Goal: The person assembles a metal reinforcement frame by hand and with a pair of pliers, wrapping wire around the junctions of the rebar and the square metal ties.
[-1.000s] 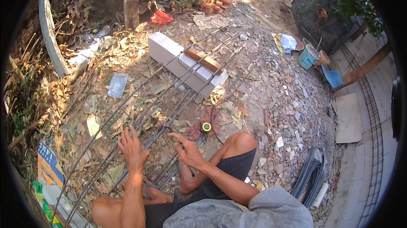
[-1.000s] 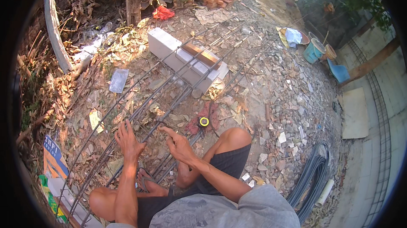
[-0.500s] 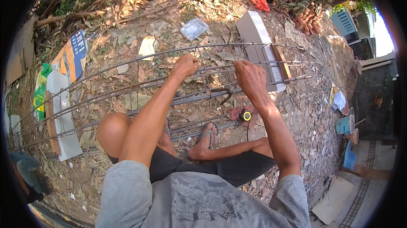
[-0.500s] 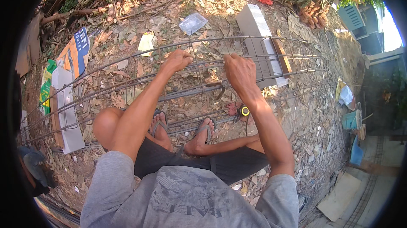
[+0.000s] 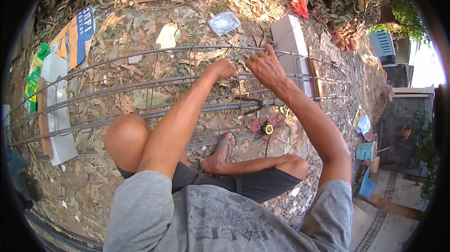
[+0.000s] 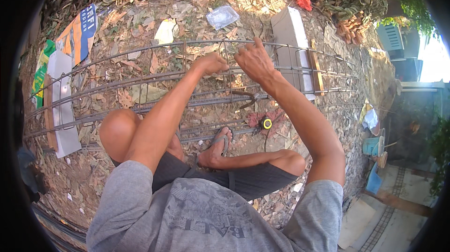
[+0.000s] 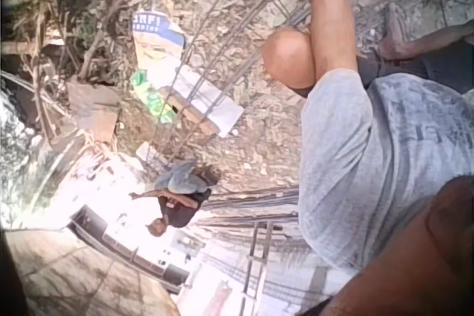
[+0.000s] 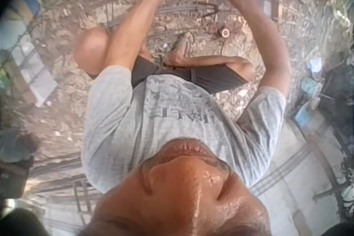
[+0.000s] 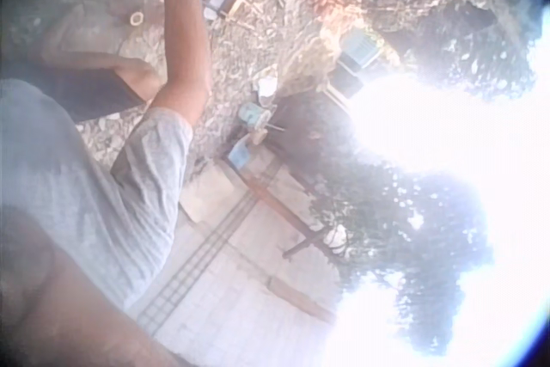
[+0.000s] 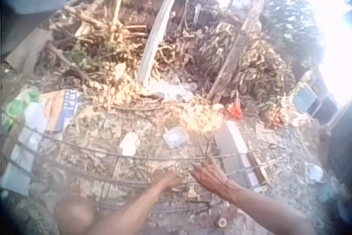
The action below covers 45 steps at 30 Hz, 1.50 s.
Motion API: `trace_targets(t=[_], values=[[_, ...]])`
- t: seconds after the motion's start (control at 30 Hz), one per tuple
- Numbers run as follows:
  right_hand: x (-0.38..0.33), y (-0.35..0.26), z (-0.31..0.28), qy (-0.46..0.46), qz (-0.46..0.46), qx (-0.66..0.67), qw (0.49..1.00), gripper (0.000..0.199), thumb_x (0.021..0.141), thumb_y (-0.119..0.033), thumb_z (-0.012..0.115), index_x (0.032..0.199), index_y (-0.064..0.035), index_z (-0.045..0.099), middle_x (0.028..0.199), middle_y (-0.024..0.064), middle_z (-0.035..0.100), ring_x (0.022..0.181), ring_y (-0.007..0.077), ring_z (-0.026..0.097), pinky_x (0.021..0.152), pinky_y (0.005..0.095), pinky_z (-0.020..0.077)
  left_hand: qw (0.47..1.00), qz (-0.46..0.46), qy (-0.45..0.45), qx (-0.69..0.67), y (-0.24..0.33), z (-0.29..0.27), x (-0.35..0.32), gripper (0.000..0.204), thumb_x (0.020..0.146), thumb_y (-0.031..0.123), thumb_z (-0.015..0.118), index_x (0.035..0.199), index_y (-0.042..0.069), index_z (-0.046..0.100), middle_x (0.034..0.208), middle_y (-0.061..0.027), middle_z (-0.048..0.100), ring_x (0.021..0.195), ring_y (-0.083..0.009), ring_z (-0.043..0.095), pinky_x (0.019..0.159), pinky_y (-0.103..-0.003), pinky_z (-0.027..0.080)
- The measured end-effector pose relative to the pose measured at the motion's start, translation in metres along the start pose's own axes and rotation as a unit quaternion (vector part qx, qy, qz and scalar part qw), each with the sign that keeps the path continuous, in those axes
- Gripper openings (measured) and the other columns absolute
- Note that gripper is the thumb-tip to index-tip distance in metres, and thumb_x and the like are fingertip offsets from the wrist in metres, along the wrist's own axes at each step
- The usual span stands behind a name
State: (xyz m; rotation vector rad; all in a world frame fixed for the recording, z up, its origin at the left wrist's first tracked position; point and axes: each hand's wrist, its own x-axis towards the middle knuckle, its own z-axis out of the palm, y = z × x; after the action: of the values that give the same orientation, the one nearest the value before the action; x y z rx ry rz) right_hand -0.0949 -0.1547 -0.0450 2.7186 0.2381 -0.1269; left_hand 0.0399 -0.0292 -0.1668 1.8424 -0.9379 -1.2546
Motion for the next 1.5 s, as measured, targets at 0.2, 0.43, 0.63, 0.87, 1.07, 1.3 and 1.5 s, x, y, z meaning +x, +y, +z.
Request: trace_targets(t=[0.2, 0.43, 0.63, 0.87, 1.07, 1.3, 1.5], values=[[0.004, -0.008, 0.009, -0.028, 0.094, 0.093, 0.991, 0.014, 0.088, -0.008, 0.058, 0.088, -0.0090, 0.072, 0.088, 0.0093, 0.071, 0.087, 0.0284, 0.071, 0.093, 0.0492, 0.0441, 0.999, 0.001, 0.000, 0.047, 0.001, 0.002, 0.007, 0.026, 0.090, 0.032, 0.072, 0.101, 0.009, 0.079, 0.081, -0.0076, 0.073, 0.069, -0.0168, 0.064, 0.060, -0.036, 0.050], [0.008, -0.023, 0.032, 0.008, 0.177, 0.099, 0.979, 0.018, 0.089, -0.013, 0.057, 0.075, -0.0087, 0.068, 0.083, 0.0116, 0.070, 0.077, 0.0319, 0.070, 0.083, 0.0488, 0.0433, 0.998, 0.009, 0.002, 0.067, 0.011, 0.004, 0.004, 0.029, 0.091, 0.034, 0.071, 0.109, 0.013, 0.079, 0.084, -0.0084, 0.072, 0.066, -0.0173, 0.060, 0.060, -0.035, 0.050], [0.003, -0.043, 0.021, -0.001, 0.183, 0.141, 0.973, 0.013, 0.087, -0.009, 0.061, 0.078, -0.0077, 0.070, 0.086, 0.0132, 0.071, 0.080, 0.0304, 0.071, 0.082, 0.0467, 0.0414, 0.998, -0.005, -0.005, 0.064, 0.004, -0.003, 0.004, 0.027, 0.090, 0.034, 0.071, 0.107, 0.016, 0.080, 0.079, -0.0062, 0.069, 0.063, -0.0164, 0.056, 0.056, -0.035, 0.046], [-0.009, -0.046, 0.037, 0.089, 0.254, 0.177, 0.947, 0.014, 0.090, -0.018, 0.061, 0.084, -0.0097, 0.069, 0.085, 0.0106, 0.070, 0.082, 0.0295, 0.069, 0.079, 0.0464, 0.0406, 0.999, -0.026, -0.004, -0.021, 0.004, 0.002, 0.008, 0.016, 0.086, 0.028, 0.077, 0.090, 0.013, 0.080, 0.071, -0.0015, 0.064, 0.060, -0.0117, 0.051, 0.051, -0.030, 0.038], [-0.023, -0.061, 0.038, 0.046, 0.230, 0.216, 0.948, 0.014, 0.093, -0.019, 0.064, 0.091, -0.0099, 0.073, 0.085, 0.0087, 0.071, 0.080, 0.0285, 0.068, 0.076, 0.0447, 0.0409, 0.998, -0.041, -0.010, -0.053, 0.004, 0.002, 0.007, 0.015, 0.088, 0.024, 0.077, 0.096, 0.011, 0.078, 0.075, -0.0013, 0.066, 0.063, -0.0104, 0.052, 0.051, -0.029, 0.036], [-0.040, -0.062, 0.037, 0.106, 0.210, 0.296, 0.926, 0.011, 0.086, -0.020, 0.072, 0.093, -0.0114, 0.069, 0.085, 0.0075, 0.065, 0.086, 0.0263, 0.066, 0.079, 0.0438, 0.0404, 0.993, -0.061, -0.062, -0.077, -0.001, -0.002, 0.014, 0.014, 0.093, 0.025, 0.072, 0.099, 0.013, 0.077, 0.089, 0.0016, 0.069, 0.077, -0.0119, 0.056, 0.063, -0.033, 0.046], [-0.033, -0.054, 0.032, 0.094, 0.177, 0.194, 0.960, 0.022, 0.085, -0.022, 0.076, 0.104, -0.0131, 0.071, 0.087, 0.0062, 0.060, 0.088, 0.0248, 0.064, 0.082, 0.0409, 0.0403, 0.996, -0.040, -0.052, -0.055, 0.004, -0.003, 0.006, 0.015, 0.093, 0.028, 0.071, 0.095, 0.016, 0.081, 0.080, 0.0018, 0.067, 0.074, -0.0129, 0.059, 0.069, -0.035, 0.053]])
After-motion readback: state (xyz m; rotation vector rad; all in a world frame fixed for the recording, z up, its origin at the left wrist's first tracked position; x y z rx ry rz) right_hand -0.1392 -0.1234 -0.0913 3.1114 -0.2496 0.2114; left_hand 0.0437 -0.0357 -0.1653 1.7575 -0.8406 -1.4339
